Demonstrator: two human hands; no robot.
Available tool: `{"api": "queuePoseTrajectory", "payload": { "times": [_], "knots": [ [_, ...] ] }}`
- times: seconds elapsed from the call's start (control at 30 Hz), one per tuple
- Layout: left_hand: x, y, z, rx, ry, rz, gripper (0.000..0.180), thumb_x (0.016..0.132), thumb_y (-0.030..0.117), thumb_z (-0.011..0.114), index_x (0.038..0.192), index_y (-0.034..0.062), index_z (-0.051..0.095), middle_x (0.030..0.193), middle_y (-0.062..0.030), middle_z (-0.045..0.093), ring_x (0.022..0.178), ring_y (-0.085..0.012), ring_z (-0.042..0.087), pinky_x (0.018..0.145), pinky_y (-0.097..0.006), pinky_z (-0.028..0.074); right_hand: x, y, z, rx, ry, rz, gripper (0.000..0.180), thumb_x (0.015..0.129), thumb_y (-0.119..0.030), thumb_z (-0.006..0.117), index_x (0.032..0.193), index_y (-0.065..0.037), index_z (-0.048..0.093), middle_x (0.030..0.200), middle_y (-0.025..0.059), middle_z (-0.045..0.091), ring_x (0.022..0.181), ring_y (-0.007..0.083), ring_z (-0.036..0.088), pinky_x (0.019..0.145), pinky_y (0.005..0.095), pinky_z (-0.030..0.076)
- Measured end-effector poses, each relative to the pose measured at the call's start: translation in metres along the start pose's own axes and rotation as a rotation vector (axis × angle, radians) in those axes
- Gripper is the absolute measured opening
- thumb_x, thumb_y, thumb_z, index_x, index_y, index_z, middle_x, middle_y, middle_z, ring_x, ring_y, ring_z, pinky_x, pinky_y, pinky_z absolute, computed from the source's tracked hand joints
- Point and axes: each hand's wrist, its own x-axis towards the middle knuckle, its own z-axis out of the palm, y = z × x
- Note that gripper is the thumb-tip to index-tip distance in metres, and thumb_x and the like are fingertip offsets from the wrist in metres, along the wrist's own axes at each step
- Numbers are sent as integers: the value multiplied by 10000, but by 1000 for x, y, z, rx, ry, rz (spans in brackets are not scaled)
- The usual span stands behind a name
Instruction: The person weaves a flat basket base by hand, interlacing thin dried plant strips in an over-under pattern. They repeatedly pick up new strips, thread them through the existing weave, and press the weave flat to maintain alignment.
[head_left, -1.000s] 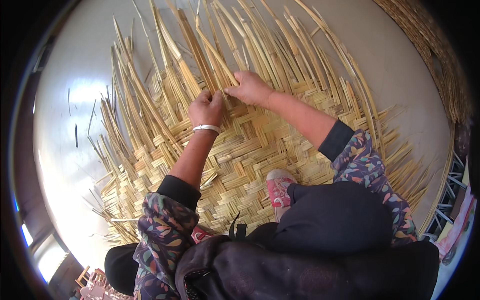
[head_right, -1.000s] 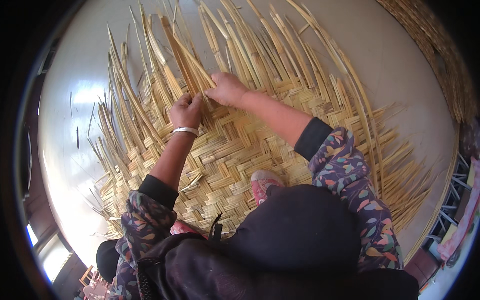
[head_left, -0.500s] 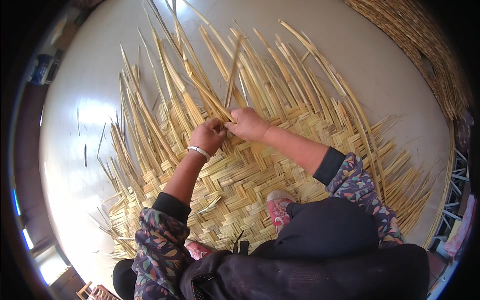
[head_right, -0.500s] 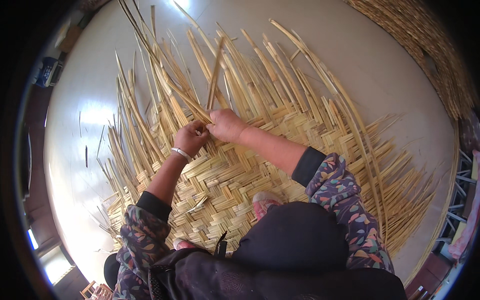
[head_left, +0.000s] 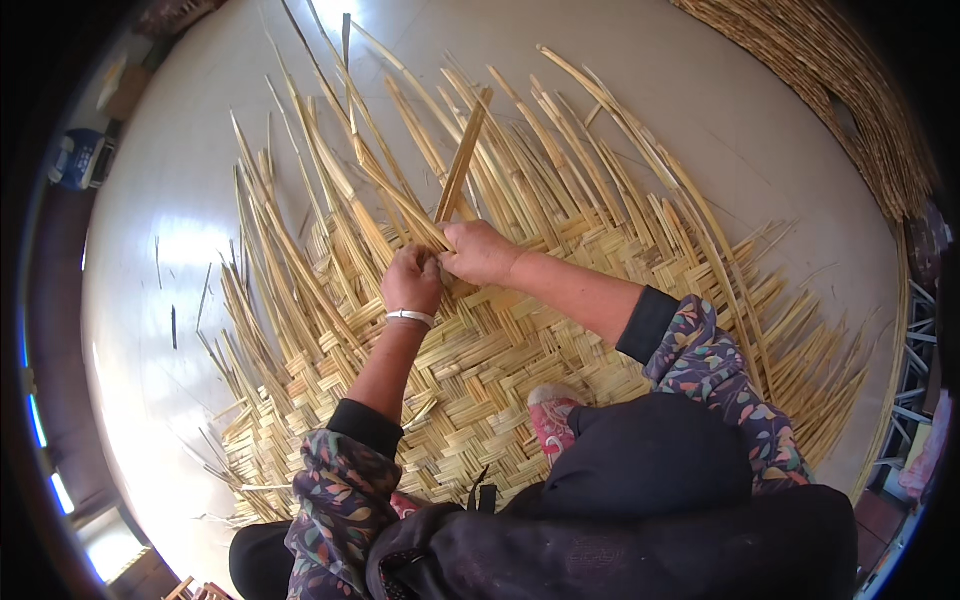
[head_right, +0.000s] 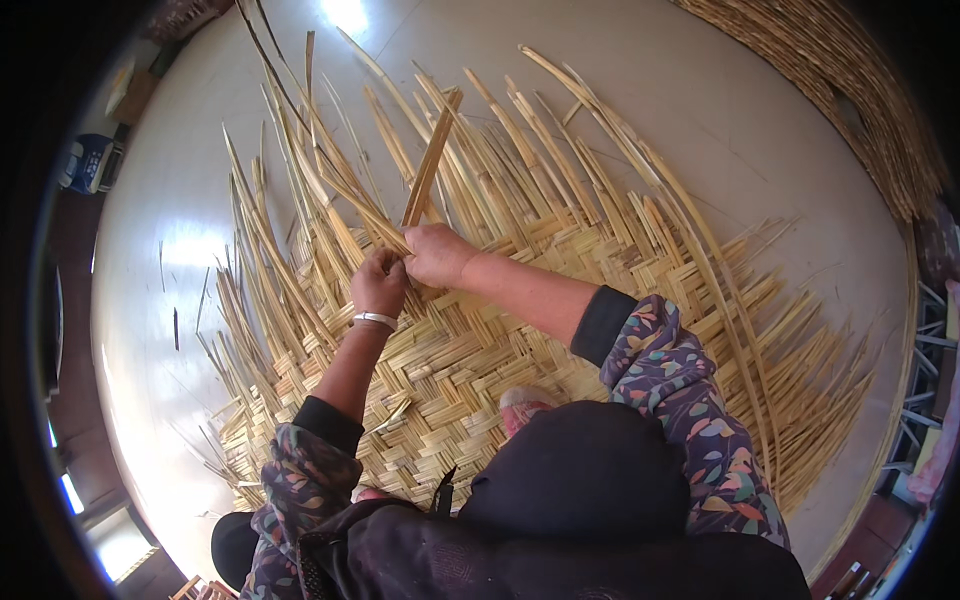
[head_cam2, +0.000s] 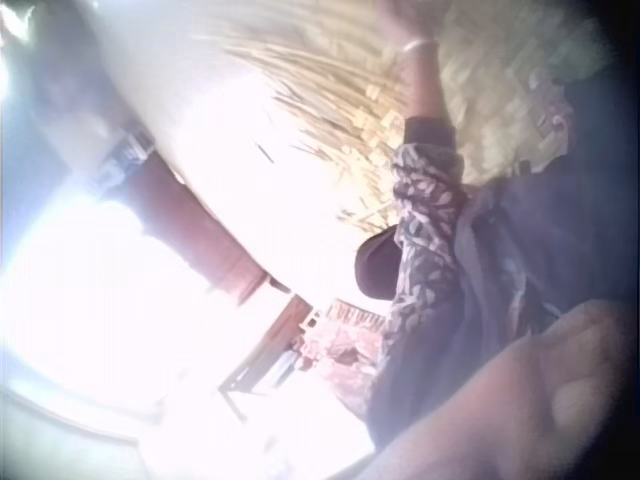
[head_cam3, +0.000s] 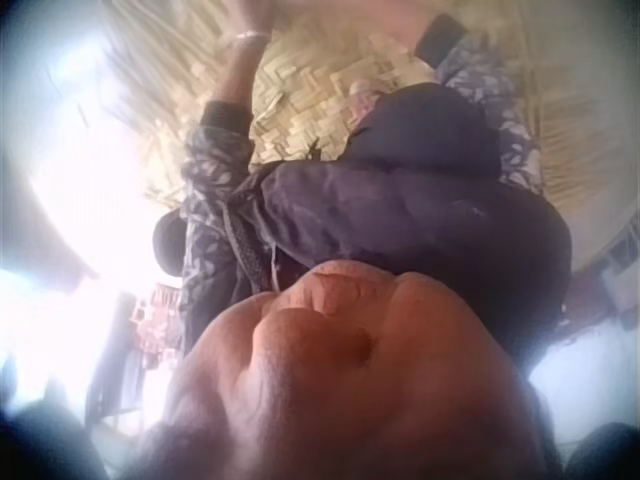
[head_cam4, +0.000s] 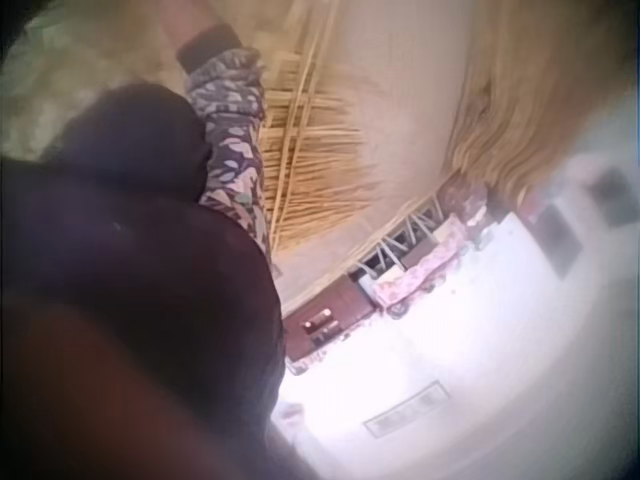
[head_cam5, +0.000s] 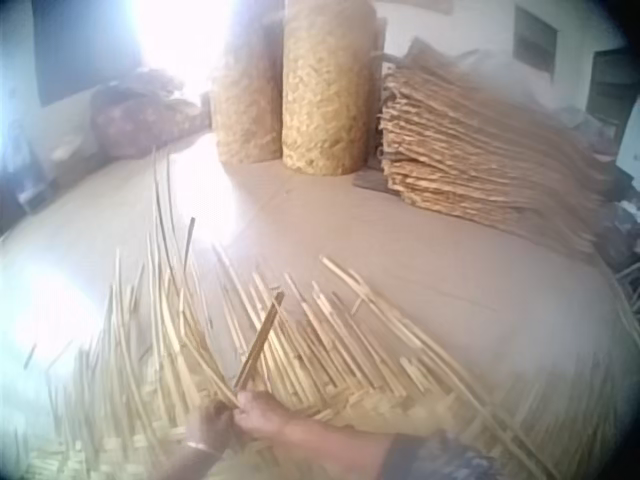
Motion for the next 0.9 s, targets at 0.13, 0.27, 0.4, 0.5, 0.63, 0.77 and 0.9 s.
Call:
{"api": "queuePoseTrajectory", "payload": {
  "times": [0.13,0.27,0.4,0.5,0.63,0.77,0.9],
  "knots": [
    [-7,-1,14,-140,169,-115,122,781,161,604,840,58,631,815,-149,638,766,-332,618,687,-393,483,1,-1,-1,27,9,24,317,758,-149,569,1049,-25,596,881,238,634,875,371,616,783,425,496],
    [-9,-9,28,-287,278,-204,106,776,144,605,799,40,613,763,-137,632,699,-286,613,658,-365,480,0,-8,-9,63,-74,100,311,758,-136,567,1046,-22,592,879,227,640,867,357,624,765,411,499],
    [-16,-6,26,-280,269,-150,80,794,118,610,820,43,599,757,-116,611,676,-238,597,639,-338,471,0,-5,-8,67,-80,91,306,756,-121,564,1040,-10,587,887,225,641,872,356,624,772,405,497],
    [-16,-19,23,-331,239,7,70,806,96,616,859,51,605,782,-112,609,690,-238,597,638,-327,473,-4,-8,-9,63,-58,42,320,751,-120,566,1051,-7,579,898,226,640,879,364,619,782,410,496],
    [-5,-29,14,-412,46,41,89,806,110,622,863,41,615,778,-119,610,698,-245,602,645,-325,476,-4,5,0,-15,22,-38,353,749,-125,564,1085,-18,566,913,230,634,886,380,609,790,421,496],
    [17,-39,7,-326,-222,62,98,835,65,598,914,12,619,724,-37,611,643,-104,576,590,-259,474,-2,10,6,-10,37,-49,328,773,-125,553,1091,-53,581,837,206,635,787,343,622,717,394,493],
    [38,-34,11,-104,-389,85,124,830,48,577,924,3,645,747,-43,641,637,-129,598,572,-281,493,2,19,6,2,-32,-17,253,777,-142,561,1016,-76,613,786,191,635,736,319,625,679,381,489]
  ]
}}
